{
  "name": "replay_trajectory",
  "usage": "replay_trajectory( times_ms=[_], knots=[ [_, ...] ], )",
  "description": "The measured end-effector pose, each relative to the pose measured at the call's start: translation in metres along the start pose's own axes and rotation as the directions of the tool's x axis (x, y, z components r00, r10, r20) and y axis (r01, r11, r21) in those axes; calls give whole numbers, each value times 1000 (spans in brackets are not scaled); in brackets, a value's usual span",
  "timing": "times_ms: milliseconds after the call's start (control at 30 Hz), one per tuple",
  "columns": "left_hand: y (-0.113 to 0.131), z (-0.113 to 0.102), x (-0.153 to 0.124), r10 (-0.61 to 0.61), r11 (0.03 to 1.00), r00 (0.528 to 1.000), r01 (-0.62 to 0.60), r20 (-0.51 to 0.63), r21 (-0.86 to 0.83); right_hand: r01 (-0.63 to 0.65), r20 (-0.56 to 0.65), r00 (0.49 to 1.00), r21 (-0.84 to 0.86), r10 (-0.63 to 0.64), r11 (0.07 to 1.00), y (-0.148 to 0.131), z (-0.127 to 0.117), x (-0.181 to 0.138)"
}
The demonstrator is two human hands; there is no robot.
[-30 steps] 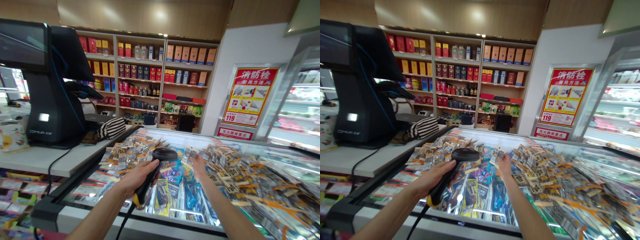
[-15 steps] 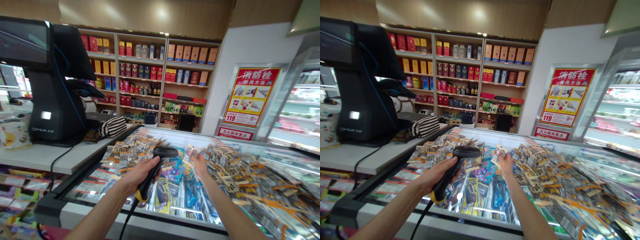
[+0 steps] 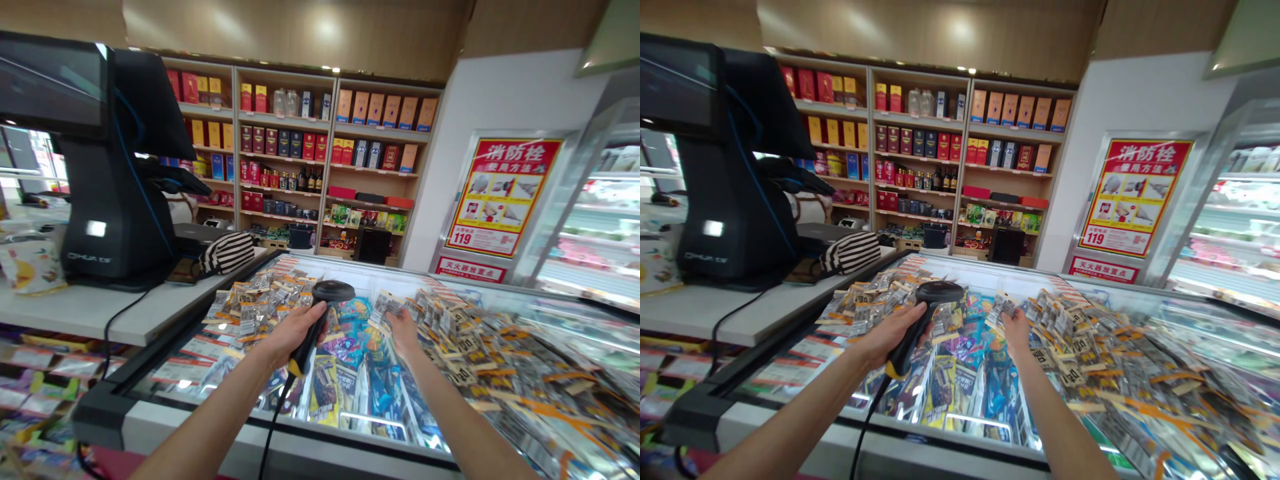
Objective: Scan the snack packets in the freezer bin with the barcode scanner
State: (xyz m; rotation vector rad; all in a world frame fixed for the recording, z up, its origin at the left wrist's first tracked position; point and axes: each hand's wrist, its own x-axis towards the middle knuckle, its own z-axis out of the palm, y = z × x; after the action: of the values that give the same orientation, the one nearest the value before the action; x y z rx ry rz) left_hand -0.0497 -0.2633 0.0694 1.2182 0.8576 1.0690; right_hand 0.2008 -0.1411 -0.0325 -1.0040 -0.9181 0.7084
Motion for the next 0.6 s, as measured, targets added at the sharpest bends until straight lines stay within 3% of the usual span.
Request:
replay_trajectory(
  times_ms=[133,600],
  knots=[
    [-3,8,3,-6,1000,1000,6,1,-13,-82,2,997,58,82,995,-4,2,-1],
    [-3,25,0,-2,1000,997,2,72,-4,-68,-21,997,71,69,995,-8,2,2]
  ],
)
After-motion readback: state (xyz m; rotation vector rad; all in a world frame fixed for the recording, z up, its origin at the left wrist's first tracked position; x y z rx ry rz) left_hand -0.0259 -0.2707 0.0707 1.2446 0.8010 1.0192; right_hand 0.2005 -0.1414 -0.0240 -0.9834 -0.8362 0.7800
